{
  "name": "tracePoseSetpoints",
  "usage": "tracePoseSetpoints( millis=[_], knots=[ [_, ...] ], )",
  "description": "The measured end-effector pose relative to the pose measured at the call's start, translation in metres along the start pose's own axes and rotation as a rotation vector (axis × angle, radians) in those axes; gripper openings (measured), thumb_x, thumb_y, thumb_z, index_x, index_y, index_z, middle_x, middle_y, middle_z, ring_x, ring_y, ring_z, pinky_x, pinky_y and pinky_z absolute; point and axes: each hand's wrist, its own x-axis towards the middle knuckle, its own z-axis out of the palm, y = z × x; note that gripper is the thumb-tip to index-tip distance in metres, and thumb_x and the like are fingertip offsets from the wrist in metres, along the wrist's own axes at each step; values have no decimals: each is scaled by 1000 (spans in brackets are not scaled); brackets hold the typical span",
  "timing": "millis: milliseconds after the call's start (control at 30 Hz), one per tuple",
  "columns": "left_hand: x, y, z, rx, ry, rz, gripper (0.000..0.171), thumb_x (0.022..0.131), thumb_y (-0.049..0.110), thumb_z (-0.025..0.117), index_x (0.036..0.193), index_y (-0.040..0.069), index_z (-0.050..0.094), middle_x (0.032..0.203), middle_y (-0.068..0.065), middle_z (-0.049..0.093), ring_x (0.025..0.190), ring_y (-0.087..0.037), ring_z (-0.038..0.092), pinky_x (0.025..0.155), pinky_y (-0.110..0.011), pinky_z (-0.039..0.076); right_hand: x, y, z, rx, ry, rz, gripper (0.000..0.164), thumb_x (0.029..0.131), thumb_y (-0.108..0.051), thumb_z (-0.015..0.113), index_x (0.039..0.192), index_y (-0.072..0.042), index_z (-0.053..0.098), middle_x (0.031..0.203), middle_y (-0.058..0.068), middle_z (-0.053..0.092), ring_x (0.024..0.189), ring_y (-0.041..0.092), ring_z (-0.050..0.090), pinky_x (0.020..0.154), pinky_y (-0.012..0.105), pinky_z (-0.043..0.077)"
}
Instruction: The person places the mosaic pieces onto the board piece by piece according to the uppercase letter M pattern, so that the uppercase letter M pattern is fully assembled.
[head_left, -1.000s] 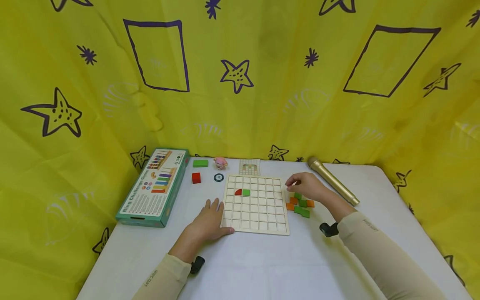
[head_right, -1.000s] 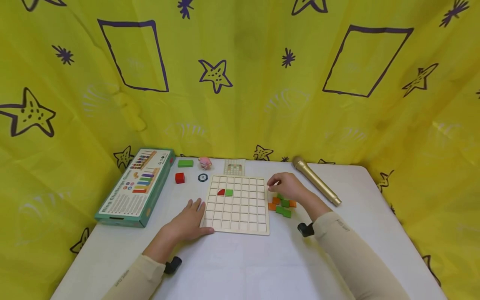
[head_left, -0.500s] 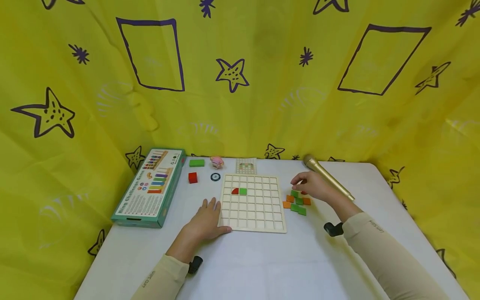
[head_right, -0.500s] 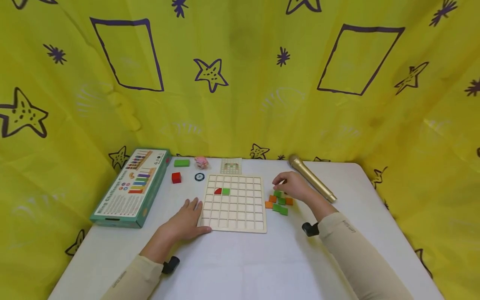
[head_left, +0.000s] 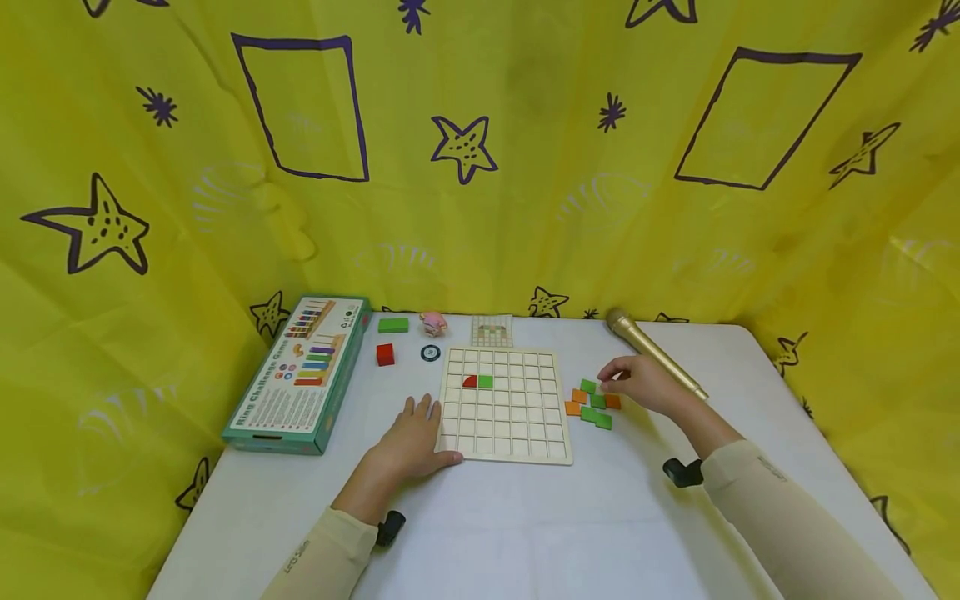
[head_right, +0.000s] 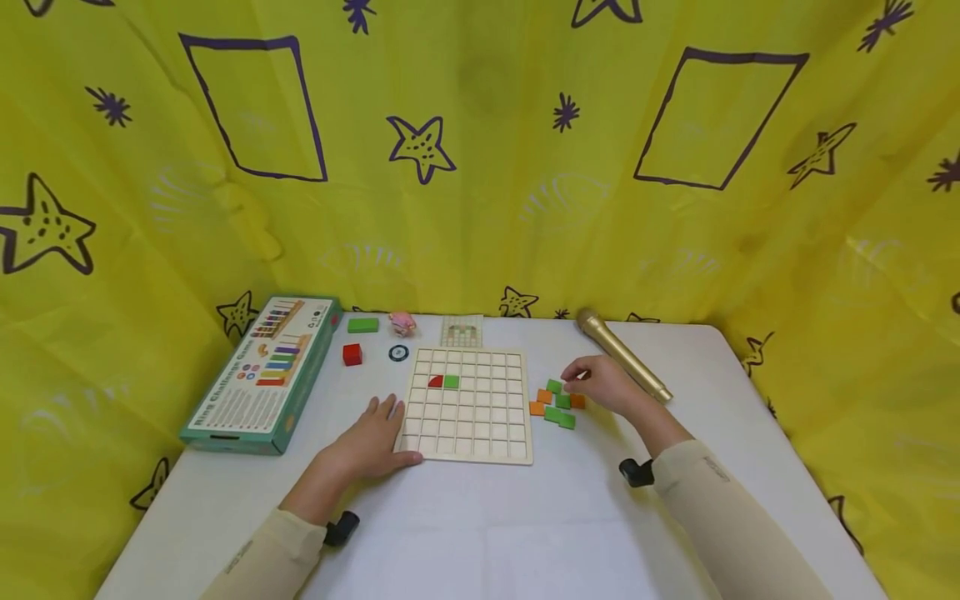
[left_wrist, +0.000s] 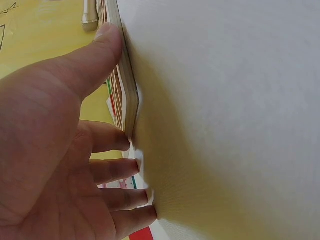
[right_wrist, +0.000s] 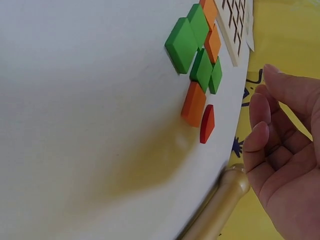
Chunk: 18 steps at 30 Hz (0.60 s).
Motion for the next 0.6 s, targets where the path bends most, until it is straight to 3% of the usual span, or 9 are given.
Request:
tracePoseSetpoints(
  millis=[200,600],
  knots=[
    [-1,0,-1,0,-4,5,98,88,57,71,150,-11,36,158,-29,29,145,-53,23,115,-55,30,-4,7,1,-23,3,-8,14,93,-11,72,104,-1,74,98,7,71,82,21,58,70,32,50],
    [0,0,-1,0,-9,-6,98,88,57,71,151,-10,35,159,-28,28,145,-52,22,116,-54,29,-12,19,4,2,-2,61,15,93,-18,74,103,-8,75,107,8,70,85,22,58,72,33,50]
  ],
)
